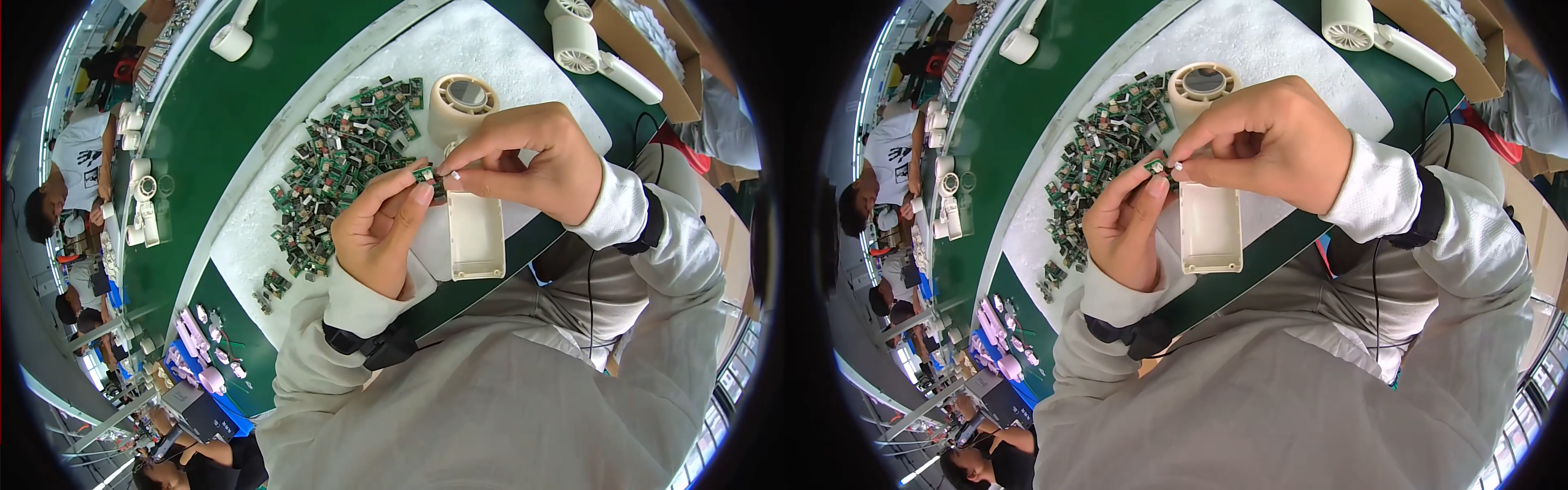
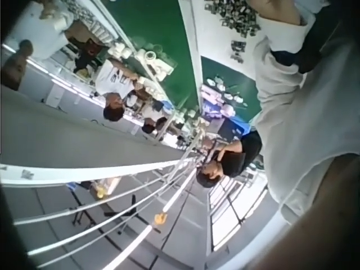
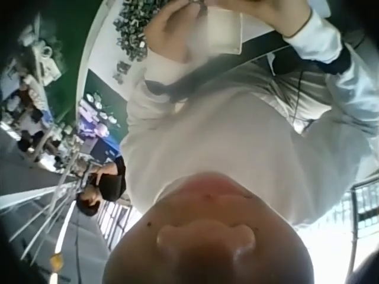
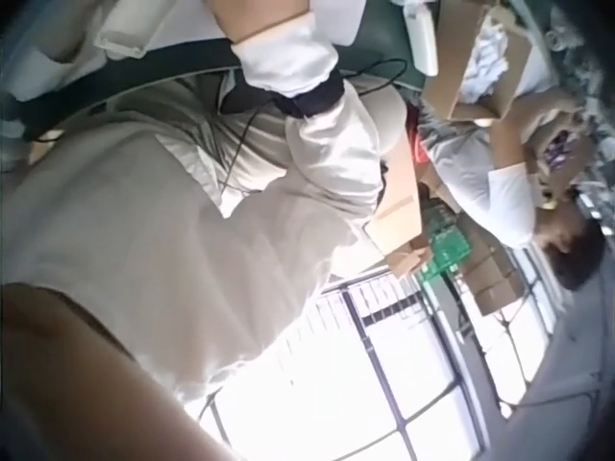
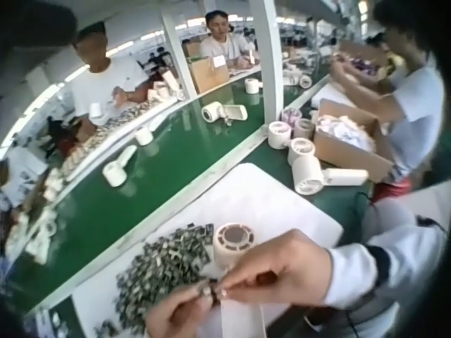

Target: The person picks up a circuit board and a plastic housing, connects a wire to the board, and presses it into the housing. They then reach for a fan assembly, place it onto the housing, and set the unit on the conveyor belt before repeating the process.

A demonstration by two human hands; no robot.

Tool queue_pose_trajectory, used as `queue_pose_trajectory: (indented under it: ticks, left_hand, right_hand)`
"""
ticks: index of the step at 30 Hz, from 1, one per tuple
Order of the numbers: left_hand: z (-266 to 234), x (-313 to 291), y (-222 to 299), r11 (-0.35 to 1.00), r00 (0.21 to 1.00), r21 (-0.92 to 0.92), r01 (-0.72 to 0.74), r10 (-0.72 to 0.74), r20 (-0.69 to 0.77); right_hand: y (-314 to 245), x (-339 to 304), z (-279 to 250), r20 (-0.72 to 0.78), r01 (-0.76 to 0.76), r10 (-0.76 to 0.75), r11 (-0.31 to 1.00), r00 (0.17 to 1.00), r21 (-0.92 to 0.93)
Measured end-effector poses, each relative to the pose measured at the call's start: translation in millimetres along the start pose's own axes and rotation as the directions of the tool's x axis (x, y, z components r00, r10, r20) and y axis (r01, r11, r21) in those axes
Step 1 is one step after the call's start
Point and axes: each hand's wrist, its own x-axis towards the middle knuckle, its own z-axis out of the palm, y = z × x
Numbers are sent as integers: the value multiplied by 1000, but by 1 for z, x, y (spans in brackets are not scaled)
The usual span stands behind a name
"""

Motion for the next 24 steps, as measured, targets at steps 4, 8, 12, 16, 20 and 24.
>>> queue_pose_trajectory:
  ticks: [4,8,12,16,20,24]
  left_hand:
    - [2,-1,3,1000,999,18,9,-8,-51]
    - [-1,-1,2,999,999,3,32,-31,-39]
    - [-1,-1,3,999,999,18,47,-47,-26]
    - [0,0,2,997,998,-10,70,-70,-3]
    - [2,-1,6,997,997,17,73,-73,-10]
    - [3,-3,5,996,999,89,-26,28,-30]
  right_hand:
    - [3,2,1,-9,74,-74,997,997,-36]
    - [3,0,2,-2,72,-72,995,997,-70]
    - [5,0,3,-7,39,-39,999,999,-30]
    - [9,2,3,-21,35,-34,998,999,60]
    - [3,2,1,-7,52,-52,998,999,21]
    - [1,1,-2,1,164,-166,973,986,-165]
